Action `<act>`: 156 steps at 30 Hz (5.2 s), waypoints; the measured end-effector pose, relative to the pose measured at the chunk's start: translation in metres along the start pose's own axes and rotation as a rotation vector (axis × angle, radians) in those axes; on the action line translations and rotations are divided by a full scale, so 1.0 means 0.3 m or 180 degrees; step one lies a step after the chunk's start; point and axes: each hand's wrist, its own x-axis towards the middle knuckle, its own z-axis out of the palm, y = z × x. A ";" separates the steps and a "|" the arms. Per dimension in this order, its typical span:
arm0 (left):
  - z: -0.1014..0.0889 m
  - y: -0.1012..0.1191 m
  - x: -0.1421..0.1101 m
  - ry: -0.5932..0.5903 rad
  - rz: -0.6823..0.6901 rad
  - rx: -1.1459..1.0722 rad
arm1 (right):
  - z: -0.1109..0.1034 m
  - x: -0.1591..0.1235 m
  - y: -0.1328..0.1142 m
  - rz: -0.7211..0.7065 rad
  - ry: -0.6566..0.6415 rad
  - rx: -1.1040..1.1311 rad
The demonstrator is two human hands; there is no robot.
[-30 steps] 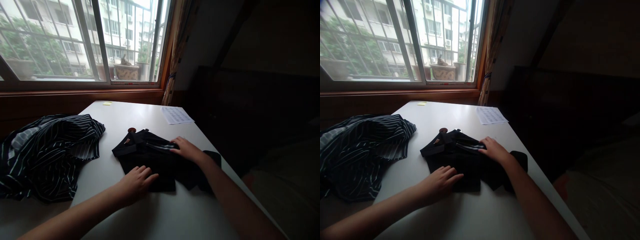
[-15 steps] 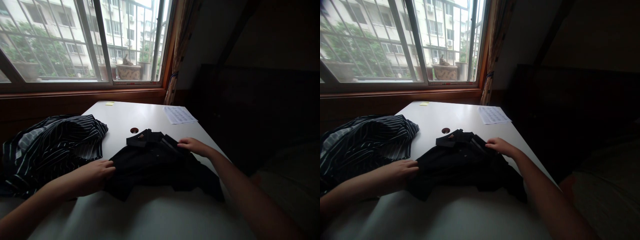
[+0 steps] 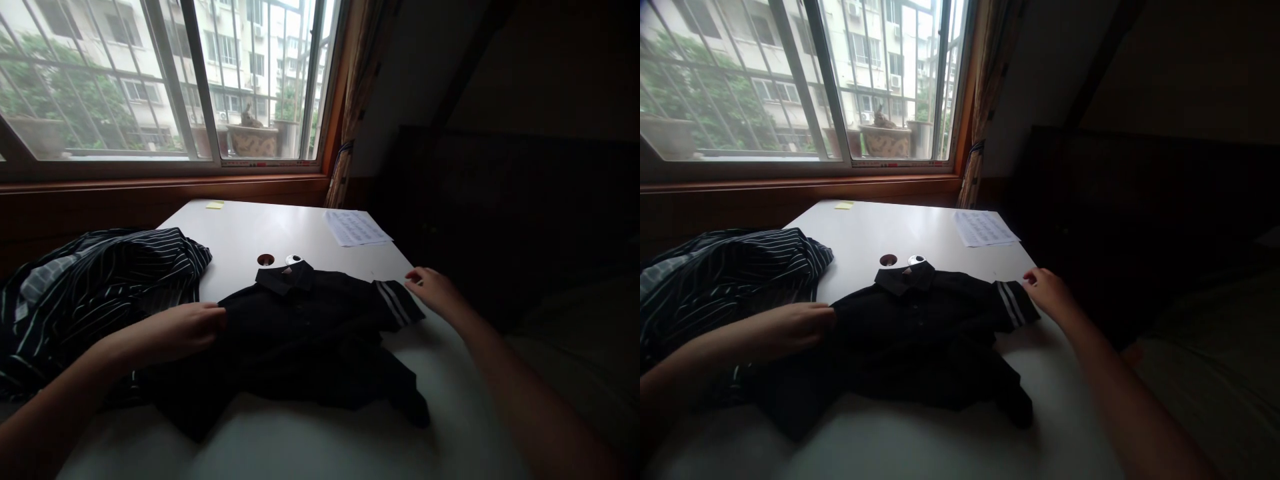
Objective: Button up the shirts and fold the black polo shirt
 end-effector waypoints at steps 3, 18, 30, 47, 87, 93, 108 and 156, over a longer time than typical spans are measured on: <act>0.044 0.052 0.153 0.0340 0.0294 0.0287 | 0.062 -0.053 -0.153 -0.0869 -0.0147 -0.0039; 0.300 -0.034 0.504 0.0999 0.0573 0.0276 | 0.426 -0.066 -0.596 -0.2152 -0.1139 0.0654; 0.238 0.020 0.317 0.0759 0.0790 -0.0762 | 0.447 -0.253 -0.594 -0.1686 -0.1117 0.1554; 0.302 0.120 0.399 0.0916 -0.0029 -0.1473 | 0.428 -0.240 -0.569 -0.2030 -0.0615 0.2076; 0.276 0.135 0.400 0.0500 -0.0459 -0.2355 | 0.415 -0.242 -0.600 -0.1675 -0.0028 0.2676; 0.259 0.133 0.397 0.0478 -0.0870 -0.3091 | 0.405 -0.253 -0.603 -0.1981 -0.0401 0.2048; 0.272 0.146 0.395 0.0439 -0.1207 -0.4374 | 0.405 -0.253 -0.608 -0.2217 -0.0374 0.2166; 0.322 0.145 0.393 0.1049 -0.0682 -0.2762 | 0.468 -0.257 -0.623 0.0270 -0.1945 0.3733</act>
